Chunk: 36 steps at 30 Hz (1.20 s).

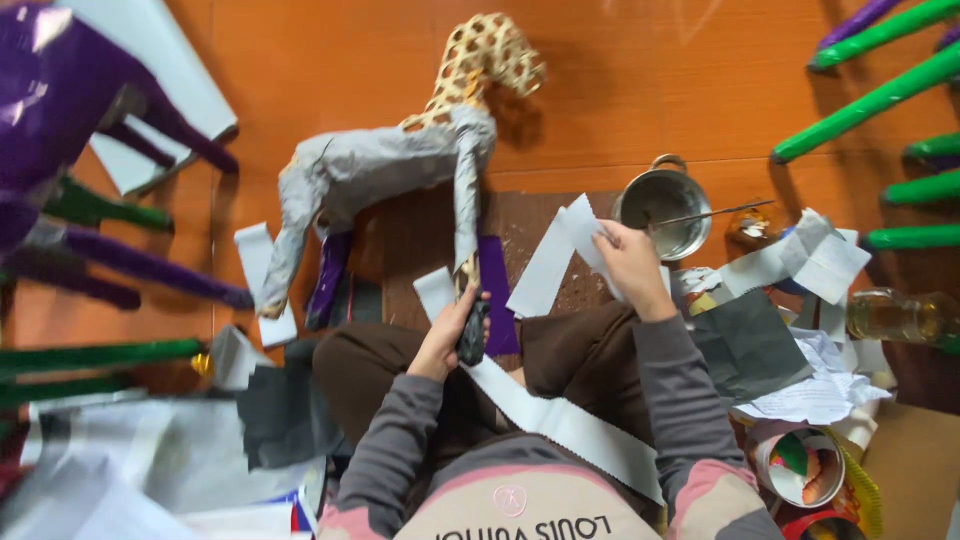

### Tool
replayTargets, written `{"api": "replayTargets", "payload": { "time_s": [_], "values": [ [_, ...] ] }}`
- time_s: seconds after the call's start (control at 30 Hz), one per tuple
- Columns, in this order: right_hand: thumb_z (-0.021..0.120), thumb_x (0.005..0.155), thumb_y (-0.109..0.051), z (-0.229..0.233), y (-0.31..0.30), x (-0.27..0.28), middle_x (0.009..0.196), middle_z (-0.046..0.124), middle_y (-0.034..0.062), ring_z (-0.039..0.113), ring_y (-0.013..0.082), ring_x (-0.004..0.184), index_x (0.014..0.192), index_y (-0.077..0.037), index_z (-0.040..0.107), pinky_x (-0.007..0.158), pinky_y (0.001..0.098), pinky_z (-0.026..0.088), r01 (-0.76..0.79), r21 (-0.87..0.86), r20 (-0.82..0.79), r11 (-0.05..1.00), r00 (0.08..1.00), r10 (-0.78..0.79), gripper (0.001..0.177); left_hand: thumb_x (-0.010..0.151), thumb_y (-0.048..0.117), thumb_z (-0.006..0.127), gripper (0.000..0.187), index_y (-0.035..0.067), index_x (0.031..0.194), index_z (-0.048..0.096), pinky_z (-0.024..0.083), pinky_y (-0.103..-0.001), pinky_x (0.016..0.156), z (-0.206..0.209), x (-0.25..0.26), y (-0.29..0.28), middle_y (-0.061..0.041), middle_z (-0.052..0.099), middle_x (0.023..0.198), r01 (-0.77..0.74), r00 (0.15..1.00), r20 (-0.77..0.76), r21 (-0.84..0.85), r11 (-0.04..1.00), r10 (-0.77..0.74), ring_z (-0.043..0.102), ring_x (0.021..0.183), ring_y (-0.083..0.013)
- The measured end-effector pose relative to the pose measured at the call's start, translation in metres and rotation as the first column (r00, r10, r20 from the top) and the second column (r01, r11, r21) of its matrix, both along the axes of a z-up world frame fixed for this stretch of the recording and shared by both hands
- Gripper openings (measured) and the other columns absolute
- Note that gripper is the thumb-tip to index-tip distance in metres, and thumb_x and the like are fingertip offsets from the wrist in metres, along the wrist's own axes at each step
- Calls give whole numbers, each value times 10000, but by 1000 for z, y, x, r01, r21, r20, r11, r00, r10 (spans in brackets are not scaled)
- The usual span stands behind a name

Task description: Wrapping a giraffe-shaped paper model with purple adhesive strips

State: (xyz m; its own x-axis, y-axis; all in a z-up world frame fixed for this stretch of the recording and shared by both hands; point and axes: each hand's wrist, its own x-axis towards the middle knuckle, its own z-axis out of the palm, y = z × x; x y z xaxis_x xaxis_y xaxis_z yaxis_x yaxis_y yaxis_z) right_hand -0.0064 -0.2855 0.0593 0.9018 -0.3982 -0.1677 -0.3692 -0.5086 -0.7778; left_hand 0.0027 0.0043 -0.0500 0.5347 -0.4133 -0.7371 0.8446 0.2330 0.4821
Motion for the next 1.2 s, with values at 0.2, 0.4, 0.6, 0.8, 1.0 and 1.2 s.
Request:
{"api": "replayTargets", "payload": {
  "time_s": [0.2, 0.4, 0.6, 0.8, 1.0, 1.2],
  "values": [
    [515, 984, -28, 28, 133, -38, 1089, 682, 257, 640, 399, 1037, 1206, 25, 658, 859, 473, 509, -205, -139, 415, 969, 876, 245, 269, 936, 621, 514, 608, 47, 1135, 518, 579, -359, 507, 34, 0, -1, -179, 632, 765, -53, 993, 106, 40, 998, 49, 665, 624, -237],
    [552, 926, 21, -22, 195, -61, 1242, 653, 178, 622, 343, 1127, 1272, -38, 640, 936, 412, 503, -250, -288, 583, 924, 720, 376, 362, 938, 654, 475, 830, 125, 1493, 158, 400, -477, 1040, 82, -10, 0, -229, 379, 1340, 22, 943, 308, 316, 949, -125, 476, 1223, -347],
    [580, 895, 12, -33, 200, -63, 1342, 584, 182, 545, 386, 1234, 1287, -73, 639, 1017, 451, 449, -324, -288, 607, 901, 666, 434, 405, 985, 447, 472, 512, 75, 1326, 382, 403, -386, 898, 87, -12, 10, -151, 423, 1182, -363, 911, 341, 391, 846, 234, 448, 1087, -260],
    [571, 912, -50, -32, 195, -63, 1406, 524, 189, 478, 394, 1302, 1314, -110, 625, 1081, 468, 384, -420, -221, 594, 880, 658, 463, 410, 1067, 469, 278, 629, 83, 764, 671, 502, -315, 799, 82, -55, 41, -72, 634, 750, -509, 739, 628, 284, 813, 243, 613, 772, -188],
    [521, 978, -265, -41, 190, -66, 1468, 443, 207, 390, 399, 1366, 1353, -90, 574, 1117, 478, 318, -462, -260, 527, 848, 668, 526, 416, 950, 308, 621, 260, 73, 869, 696, 471, -279, 674, 57, -44, 40, -3, 586, 732, -376, 779, 617, 314, 872, 114, 536, 726, -116],
    [474, 977, -176, -11, 178, -99, 1096, 532, 79, 503, 263, 1032, 1066, -101, 596, 910, 382, 402, -322, -12, 499, 947, 818, 284, 169, 874, 229, 741, 194, 75, 790, 658, 377, -183, 542, 62, -32, 37, 41, 565, 641, -353, 834, 540, 357, 865, 117, 487, 598, -57]
  ]
}}
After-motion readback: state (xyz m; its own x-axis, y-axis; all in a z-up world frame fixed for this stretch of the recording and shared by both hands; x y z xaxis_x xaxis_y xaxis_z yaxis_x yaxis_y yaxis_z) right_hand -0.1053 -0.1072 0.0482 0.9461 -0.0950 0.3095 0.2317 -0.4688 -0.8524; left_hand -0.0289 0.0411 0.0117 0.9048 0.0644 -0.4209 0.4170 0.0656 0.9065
